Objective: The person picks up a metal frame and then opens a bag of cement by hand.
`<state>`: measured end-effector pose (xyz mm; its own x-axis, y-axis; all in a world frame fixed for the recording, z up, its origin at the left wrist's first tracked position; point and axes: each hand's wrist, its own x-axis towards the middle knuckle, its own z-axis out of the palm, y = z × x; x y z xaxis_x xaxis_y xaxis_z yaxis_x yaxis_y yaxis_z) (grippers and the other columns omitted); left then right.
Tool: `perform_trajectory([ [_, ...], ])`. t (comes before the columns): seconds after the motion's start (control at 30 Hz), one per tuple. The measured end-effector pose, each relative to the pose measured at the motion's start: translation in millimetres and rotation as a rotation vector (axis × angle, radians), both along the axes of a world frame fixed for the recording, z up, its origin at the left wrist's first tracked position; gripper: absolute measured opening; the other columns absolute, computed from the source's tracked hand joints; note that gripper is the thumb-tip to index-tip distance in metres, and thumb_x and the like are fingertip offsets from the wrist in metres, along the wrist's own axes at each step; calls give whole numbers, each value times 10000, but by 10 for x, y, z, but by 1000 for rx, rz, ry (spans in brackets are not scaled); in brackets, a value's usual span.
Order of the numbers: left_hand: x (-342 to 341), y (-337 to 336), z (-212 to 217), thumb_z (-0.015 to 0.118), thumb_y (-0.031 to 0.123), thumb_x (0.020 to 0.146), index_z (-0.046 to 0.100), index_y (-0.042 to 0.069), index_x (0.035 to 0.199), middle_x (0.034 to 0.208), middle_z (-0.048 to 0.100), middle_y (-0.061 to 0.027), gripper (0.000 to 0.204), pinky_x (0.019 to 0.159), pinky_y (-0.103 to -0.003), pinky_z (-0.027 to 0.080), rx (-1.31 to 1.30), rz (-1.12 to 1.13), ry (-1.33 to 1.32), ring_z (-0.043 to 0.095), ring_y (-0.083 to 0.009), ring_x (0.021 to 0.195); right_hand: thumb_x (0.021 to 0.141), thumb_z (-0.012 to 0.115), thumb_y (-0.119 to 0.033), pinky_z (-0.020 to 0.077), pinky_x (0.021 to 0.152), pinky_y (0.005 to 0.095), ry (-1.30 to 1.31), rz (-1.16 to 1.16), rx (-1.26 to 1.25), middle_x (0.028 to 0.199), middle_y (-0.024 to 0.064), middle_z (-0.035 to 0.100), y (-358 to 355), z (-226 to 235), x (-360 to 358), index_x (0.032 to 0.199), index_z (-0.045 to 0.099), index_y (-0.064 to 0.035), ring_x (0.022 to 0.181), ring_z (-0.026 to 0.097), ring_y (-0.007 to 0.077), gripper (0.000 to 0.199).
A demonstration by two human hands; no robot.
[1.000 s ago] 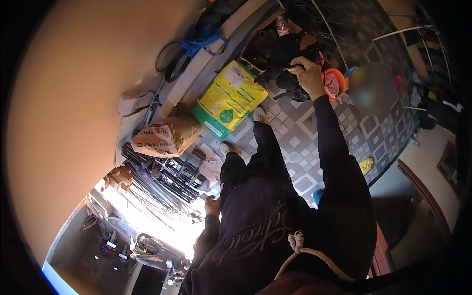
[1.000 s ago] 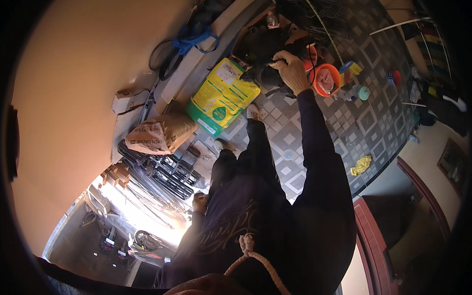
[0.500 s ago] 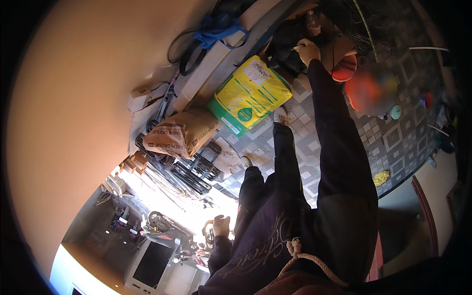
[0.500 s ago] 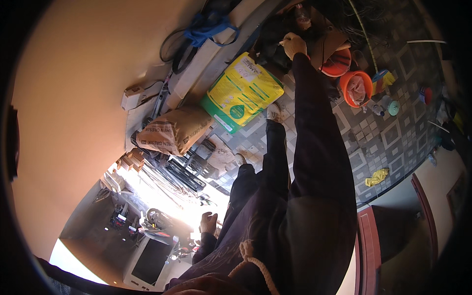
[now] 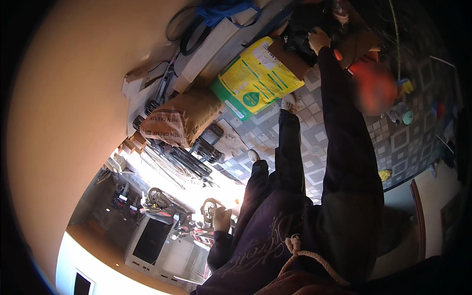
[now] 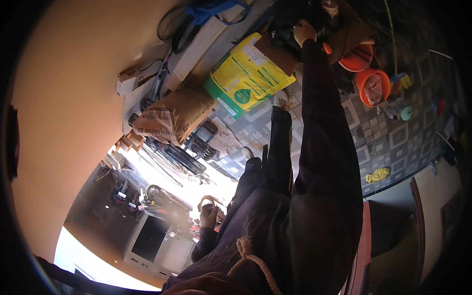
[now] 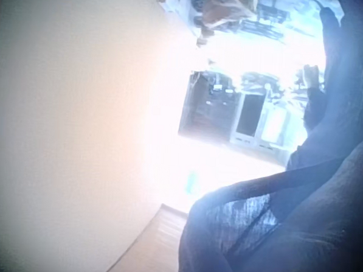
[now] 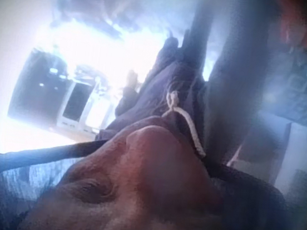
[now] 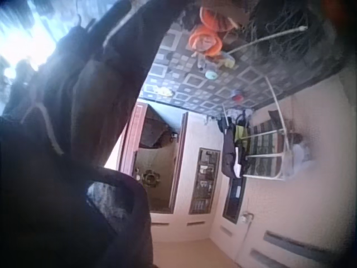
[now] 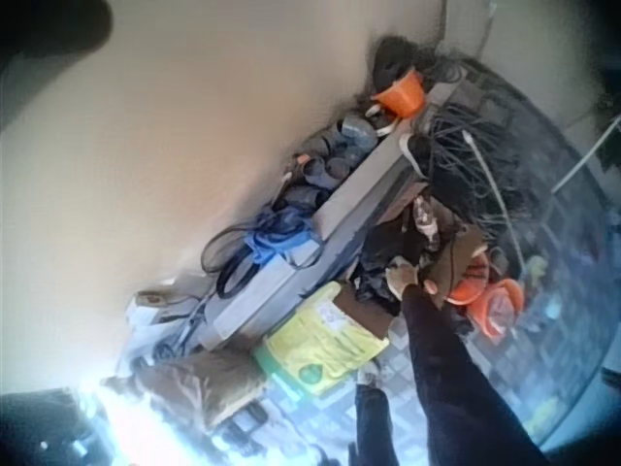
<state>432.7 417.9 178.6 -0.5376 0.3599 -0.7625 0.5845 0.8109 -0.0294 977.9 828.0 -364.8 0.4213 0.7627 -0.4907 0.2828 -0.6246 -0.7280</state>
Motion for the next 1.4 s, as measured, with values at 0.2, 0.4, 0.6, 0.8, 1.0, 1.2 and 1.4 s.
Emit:
perform_trajectory([
  [0.2,45,-1,109,725,306,815,596,3,1081,886,692,-158,424,754,-355,530,10,10,33,675,-242,825,875,633,-281,491,778,418,165,-54,20,1014,146,667,-198,250,-338,1184,591,-122,936,626,295,350],
  [0.4,-192,-443,-81,717,322,832,582,-5,1095,970,682,-179,441,777,-369,538,88,-143,-41,680,-280,884,912,656,-206,507,640,344,387,-246,-82,1045,71,634,-664,1053,-784,1365,458,-124,865,624,174,501],
  [0.6,-242,-231,-4,686,375,851,584,-4,1117,981,684,-197,474,811,-395,527,37,166,-28,676,-330,912,946,578,-195,481,601,336,401,-38,-375,1042,55,637,-1890,1239,-1228,1272,519,-93,875,636,198,346],
  [0.8,-1071,-785,-236,674,388,840,578,9,1158,1018,684,-216,504,846,-414,521,73,317,-39,666,-353,970,976,541,-238,510,622,338,151,392,-635,1109,93,660,-2762,1834,-2435,1271,551,-73,920,640,184,338],
  [1.0,-2766,-1086,-1333,700,359,810,545,32,1239,1005,691,-206,561,869,-401,516,62,266,-95,671,-347,951,991,509,-179,508,634,284,251,424,-566,1024,56,625,-2927,2748,-3724,1231,580,-58,817,610,144,278],
  [1.2,-4733,-411,-2330,681,342,803,493,111,1322,1032,686,-207,599,905,-422,506,252,351,-55,658,-358,1000,997,496,-153,488,621,248,192,329,-623,911,9,578,-3266,3612,-4928,1208,586,-54,727,560,91,250],
  [1.4,-6166,462,-3073,656,322,809,328,175,1464,1022,677,-230,747,848,-471,506,308,274,140,653,-402,968,985,477,-123,518,690,272,126,645,-783,982,40,604,-3798,4013,-5771,1219,581,-26,768,596,111,274],
])
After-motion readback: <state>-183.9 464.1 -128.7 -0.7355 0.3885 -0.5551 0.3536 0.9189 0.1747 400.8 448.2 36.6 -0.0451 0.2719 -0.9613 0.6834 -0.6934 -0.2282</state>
